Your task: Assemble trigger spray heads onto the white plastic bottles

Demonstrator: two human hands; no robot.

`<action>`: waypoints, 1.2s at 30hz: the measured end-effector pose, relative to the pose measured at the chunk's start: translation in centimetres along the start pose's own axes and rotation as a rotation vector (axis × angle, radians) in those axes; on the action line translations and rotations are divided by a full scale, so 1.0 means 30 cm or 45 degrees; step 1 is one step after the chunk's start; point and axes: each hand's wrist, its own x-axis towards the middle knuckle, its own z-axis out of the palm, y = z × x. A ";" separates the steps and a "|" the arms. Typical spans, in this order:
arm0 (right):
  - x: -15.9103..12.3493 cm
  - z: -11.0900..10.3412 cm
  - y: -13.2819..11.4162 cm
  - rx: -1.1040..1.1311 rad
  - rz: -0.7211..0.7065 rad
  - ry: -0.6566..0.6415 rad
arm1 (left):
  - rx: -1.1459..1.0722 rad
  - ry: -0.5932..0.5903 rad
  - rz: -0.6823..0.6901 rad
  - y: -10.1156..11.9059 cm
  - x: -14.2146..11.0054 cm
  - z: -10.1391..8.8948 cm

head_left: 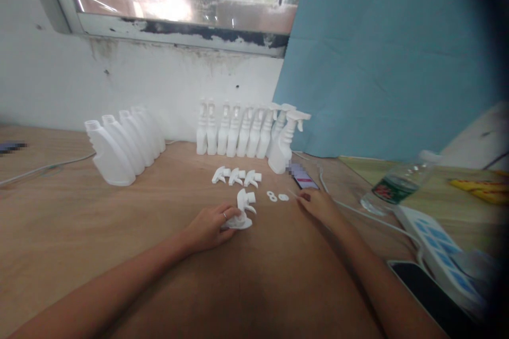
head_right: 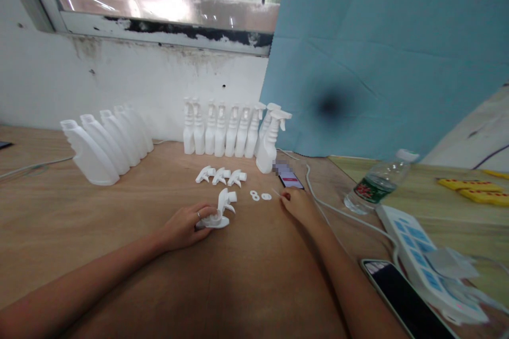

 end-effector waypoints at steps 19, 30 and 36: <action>-0.006 -0.097 -0.067 1.214 0.212 0.449 | -0.009 -0.029 -0.001 -0.002 0.001 0.002; -0.021 -0.071 -0.247 1.631 0.200 0.353 | -0.136 0.006 -0.017 0.005 0.005 -0.004; -0.053 -0.073 -0.463 1.563 -0.030 0.009 | -0.146 0.029 -0.041 0.002 0.005 -0.004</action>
